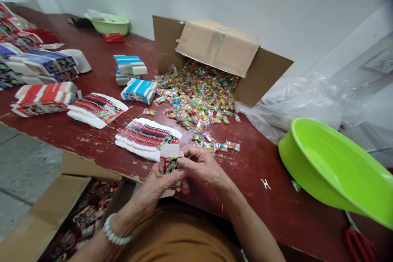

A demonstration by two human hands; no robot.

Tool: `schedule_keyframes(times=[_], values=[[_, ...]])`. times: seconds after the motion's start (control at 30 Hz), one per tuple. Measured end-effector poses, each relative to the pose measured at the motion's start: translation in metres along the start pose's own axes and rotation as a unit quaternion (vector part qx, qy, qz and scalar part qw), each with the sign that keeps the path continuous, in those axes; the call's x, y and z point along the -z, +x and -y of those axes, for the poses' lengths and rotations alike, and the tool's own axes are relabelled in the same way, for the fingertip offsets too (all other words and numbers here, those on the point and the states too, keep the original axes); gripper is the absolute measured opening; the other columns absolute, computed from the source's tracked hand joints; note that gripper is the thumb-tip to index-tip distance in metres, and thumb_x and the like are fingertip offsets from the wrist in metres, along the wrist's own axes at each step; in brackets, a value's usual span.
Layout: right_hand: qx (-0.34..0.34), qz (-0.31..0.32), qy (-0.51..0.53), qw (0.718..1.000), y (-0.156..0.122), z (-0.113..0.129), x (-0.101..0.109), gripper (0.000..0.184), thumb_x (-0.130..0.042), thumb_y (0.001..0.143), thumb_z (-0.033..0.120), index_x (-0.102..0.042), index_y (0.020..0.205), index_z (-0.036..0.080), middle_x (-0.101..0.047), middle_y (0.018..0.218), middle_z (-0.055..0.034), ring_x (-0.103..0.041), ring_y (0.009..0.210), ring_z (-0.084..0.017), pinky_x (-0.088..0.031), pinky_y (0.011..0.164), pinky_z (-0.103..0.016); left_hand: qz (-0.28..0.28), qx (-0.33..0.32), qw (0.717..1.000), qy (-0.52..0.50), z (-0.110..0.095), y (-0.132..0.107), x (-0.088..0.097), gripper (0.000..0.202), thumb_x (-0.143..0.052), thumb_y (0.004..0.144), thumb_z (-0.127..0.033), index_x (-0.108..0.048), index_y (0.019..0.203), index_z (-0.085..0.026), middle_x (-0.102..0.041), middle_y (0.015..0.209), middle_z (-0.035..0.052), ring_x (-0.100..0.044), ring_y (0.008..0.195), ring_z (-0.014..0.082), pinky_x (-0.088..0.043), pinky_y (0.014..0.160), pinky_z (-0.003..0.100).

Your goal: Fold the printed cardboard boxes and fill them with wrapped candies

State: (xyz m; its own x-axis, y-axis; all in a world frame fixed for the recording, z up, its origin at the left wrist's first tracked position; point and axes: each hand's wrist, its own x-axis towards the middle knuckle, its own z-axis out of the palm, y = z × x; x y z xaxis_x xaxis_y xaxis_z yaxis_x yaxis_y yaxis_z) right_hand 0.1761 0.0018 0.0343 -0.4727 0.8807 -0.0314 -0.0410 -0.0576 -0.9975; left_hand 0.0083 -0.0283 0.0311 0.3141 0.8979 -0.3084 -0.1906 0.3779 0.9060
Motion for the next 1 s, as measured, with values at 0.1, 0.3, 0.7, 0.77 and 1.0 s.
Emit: schedule_keyframes(times=[0.1,0.3,0.7,0.77,1.0], values=[[0.03,-0.08,-0.058,0.995,-0.001,0.001,-0.003,0.026,-0.067,0.088,0.045,-0.069,0.086,0.019,-0.065,0.078,0.0005,-0.059,0.068,-0.013,-0.048,0.065,-0.025,-0.031,-0.017,0.999,0.027,0.002,0.004,0.007,0.044,-0.086,0.068,-0.042,-0.07,0.101,-0.016,-0.078,0.09,0.0068,-0.072,0.092,0.0264,-0.057,0.078,0.031],[0.013,-0.137,-0.023,0.99,-0.004,-0.001,-0.007,0.029,-0.068,0.087,0.035,-0.063,0.11,0.02,-0.064,0.076,0.003,-0.059,0.071,-0.013,-0.047,0.07,-0.026,-0.13,-0.121,0.984,0.005,0.005,-0.004,0.01,0.075,-0.088,0.067,-0.038,-0.046,0.128,-0.027,-0.076,0.088,0.0009,-0.073,0.074,0.0218,-0.061,0.067,0.033],[0.01,-0.164,0.055,0.985,-0.002,-0.013,-0.004,0.027,-0.079,0.074,0.042,-0.066,0.071,0.019,-0.063,0.071,0.001,-0.055,0.066,-0.012,-0.047,0.067,-0.026,-0.122,-0.05,0.987,0.089,-0.004,-0.004,0.006,0.038,-0.08,0.073,-0.053,-0.071,0.091,-0.021,-0.072,0.079,0.0028,-0.064,0.066,0.0193,-0.053,0.052,0.025],[-0.024,-0.146,0.106,0.983,0.0,-0.014,0.0,0.031,-0.085,0.066,0.041,-0.065,0.073,0.019,-0.063,0.068,0.0026,-0.054,0.062,-0.011,-0.046,0.064,-0.025,-0.113,-0.063,0.985,0.113,-0.006,-0.003,0.007,0.035,-0.076,0.076,-0.053,-0.072,0.088,-0.02,-0.071,0.079,0.0027,-0.063,0.068,0.0198,-0.053,0.056,0.026],[-0.009,-0.106,0.124,0.987,0.004,-0.021,0.0,0.034,-0.087,0.064,0.044,-0.071,0.082,0.019,-0.072,0.079,-0.0006,-0.064,0.072,-0.015,-0.052,0.075,-0.03,-0.107,-0.162,0.971,0.138,-0.005,0.003,0.009,0.019,-0.076,0.08,-0.038,-0.071,0.091,-0.023,-0.073,0.088,0.0014,-0.067,0.085,0.019,-0.053,0.079,0.026]])
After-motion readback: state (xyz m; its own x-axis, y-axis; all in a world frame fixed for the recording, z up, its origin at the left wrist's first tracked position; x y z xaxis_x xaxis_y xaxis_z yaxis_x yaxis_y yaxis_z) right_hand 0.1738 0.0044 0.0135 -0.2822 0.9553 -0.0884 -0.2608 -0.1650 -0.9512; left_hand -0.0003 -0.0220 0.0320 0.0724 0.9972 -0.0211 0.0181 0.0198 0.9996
